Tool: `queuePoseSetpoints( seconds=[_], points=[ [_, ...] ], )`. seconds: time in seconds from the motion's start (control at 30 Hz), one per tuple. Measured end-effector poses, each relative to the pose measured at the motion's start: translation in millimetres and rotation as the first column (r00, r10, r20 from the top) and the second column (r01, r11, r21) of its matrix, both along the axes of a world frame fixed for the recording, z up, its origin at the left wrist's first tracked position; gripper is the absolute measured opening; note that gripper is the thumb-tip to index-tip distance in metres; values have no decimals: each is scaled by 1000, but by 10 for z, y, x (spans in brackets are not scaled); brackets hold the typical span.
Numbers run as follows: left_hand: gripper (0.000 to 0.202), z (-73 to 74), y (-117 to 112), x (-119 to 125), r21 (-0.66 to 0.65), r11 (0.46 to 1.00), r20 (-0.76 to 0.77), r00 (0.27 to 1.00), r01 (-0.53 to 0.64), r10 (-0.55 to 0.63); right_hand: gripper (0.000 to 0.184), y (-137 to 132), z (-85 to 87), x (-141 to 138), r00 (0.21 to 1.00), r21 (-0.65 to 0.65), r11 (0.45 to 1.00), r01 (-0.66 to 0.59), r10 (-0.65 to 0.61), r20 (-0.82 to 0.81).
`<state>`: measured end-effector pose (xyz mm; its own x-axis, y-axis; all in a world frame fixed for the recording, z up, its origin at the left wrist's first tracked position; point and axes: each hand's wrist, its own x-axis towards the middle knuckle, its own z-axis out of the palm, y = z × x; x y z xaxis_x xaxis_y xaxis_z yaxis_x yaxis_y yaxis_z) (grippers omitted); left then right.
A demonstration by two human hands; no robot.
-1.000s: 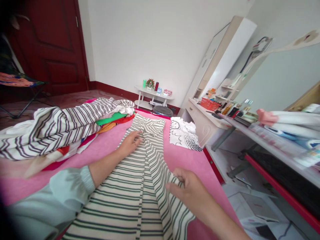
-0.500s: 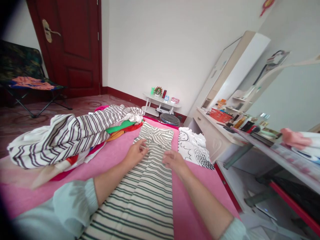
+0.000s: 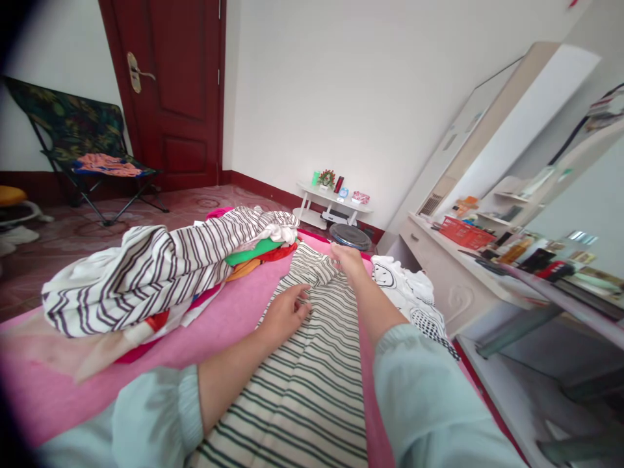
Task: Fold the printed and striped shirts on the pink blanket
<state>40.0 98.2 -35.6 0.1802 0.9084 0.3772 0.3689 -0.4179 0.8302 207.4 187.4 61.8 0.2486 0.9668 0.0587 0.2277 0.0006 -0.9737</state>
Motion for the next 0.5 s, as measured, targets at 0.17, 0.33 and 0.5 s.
queuePoseSetpoints(
  seconds=[0.17, 0.33, 0.5],
  points=[
    [42, 22, -8, -4, 12, 1000, -4, 1000, 2, -1, 38, 114, -254, -171, 999, 170, 985, -6, -2, 47],
    [40, 34, -10, -1, 26, 1000, -29, 999, -18, 18, 39, -39, -311, -64, 802, 383, 904, 191, -369, 470],
    [37, 83, -44, -15, 48, 998, -90, 996, 31, -27, 46, -258, -240, -15, 521, 133, 958, 255, -251, 816]
  ],
)
